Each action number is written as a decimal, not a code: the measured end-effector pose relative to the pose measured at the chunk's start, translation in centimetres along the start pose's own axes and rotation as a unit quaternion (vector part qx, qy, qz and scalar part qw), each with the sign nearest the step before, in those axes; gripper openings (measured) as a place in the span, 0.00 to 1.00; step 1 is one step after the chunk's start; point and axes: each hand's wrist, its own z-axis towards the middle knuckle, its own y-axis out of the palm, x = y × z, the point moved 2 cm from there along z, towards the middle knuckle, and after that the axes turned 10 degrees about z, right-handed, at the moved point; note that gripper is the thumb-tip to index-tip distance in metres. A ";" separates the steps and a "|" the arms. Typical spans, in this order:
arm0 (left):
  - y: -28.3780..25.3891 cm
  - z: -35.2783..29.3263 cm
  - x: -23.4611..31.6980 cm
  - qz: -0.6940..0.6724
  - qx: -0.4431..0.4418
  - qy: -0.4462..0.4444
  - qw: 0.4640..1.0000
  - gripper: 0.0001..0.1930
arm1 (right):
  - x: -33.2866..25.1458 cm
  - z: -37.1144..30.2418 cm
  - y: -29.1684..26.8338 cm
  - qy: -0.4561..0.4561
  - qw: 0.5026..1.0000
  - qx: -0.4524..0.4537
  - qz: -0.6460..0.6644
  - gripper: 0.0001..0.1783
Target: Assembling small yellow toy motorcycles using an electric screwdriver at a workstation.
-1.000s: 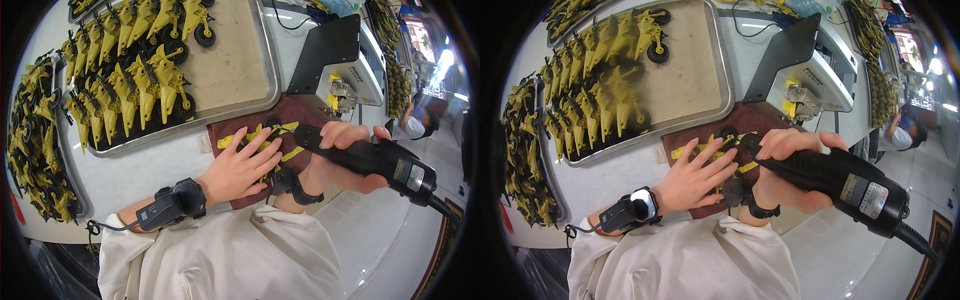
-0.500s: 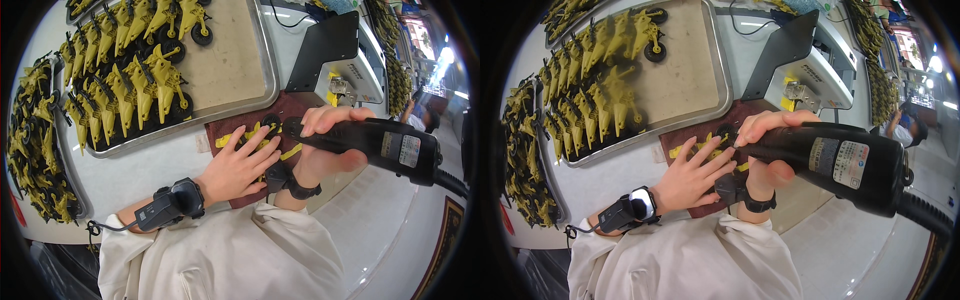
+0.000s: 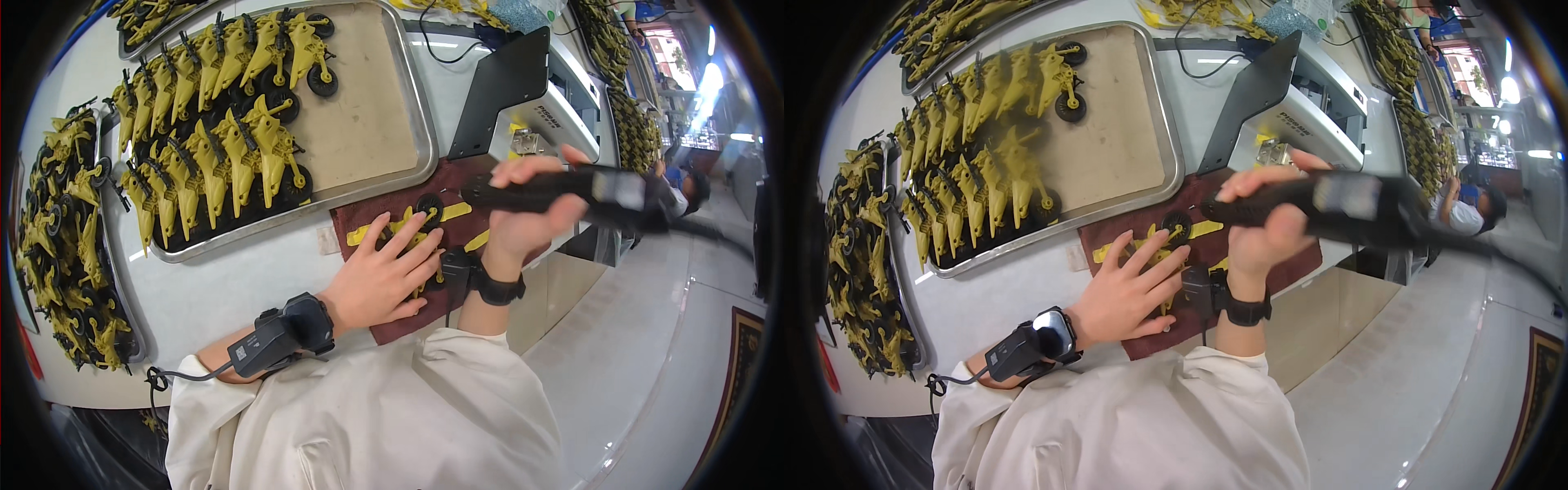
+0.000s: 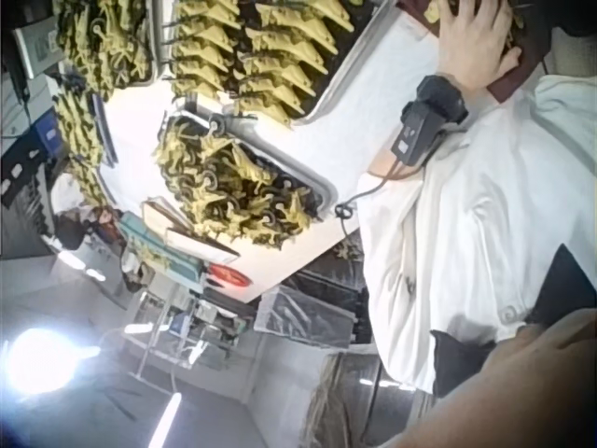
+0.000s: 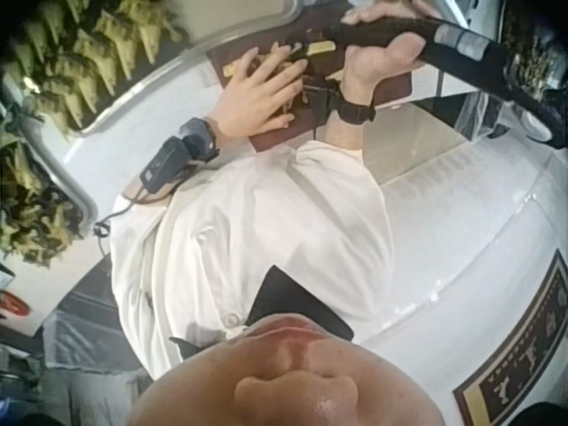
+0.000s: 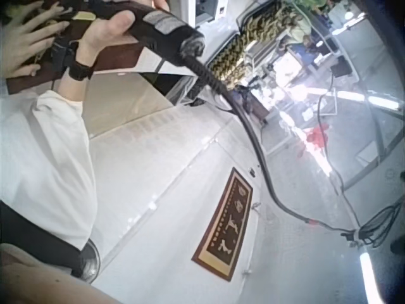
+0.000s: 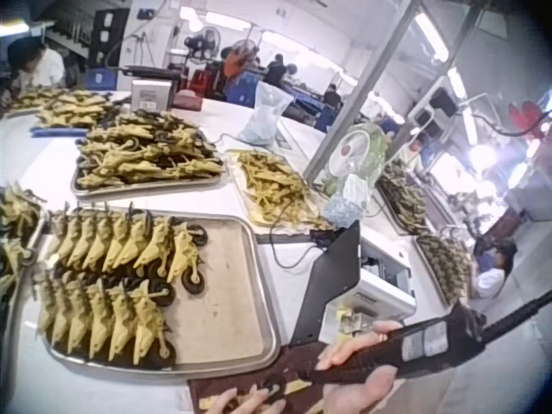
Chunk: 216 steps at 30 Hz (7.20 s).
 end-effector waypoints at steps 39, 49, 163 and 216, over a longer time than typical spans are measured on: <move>-11.6 11.6 -1.6 -0.138 0.301 0.006 0.943 0.19 | -11.2 9.9 -4.1 -0.112 0.962 0.106 0.227 0.32; -10.8 17.1 -1.8 -0.099 0.267 0.118 0.951 0.04 | -12.6 10.5 -7.9 -0.134 0.939 0.147 0.281 0.32; -17.8 3.3 6.3 -0.753 0.210 0.152 0.605 0.20 | -13.2 7.1 -11.2 -0.190 0.963 0.070 0.175 0.31; -0.5 0.6 0.5 -0.032 -0.007 0.000 0.999 0.33 | -8.9 2.2 -4.6 -0.149 0.987 0.041 0.048 0.53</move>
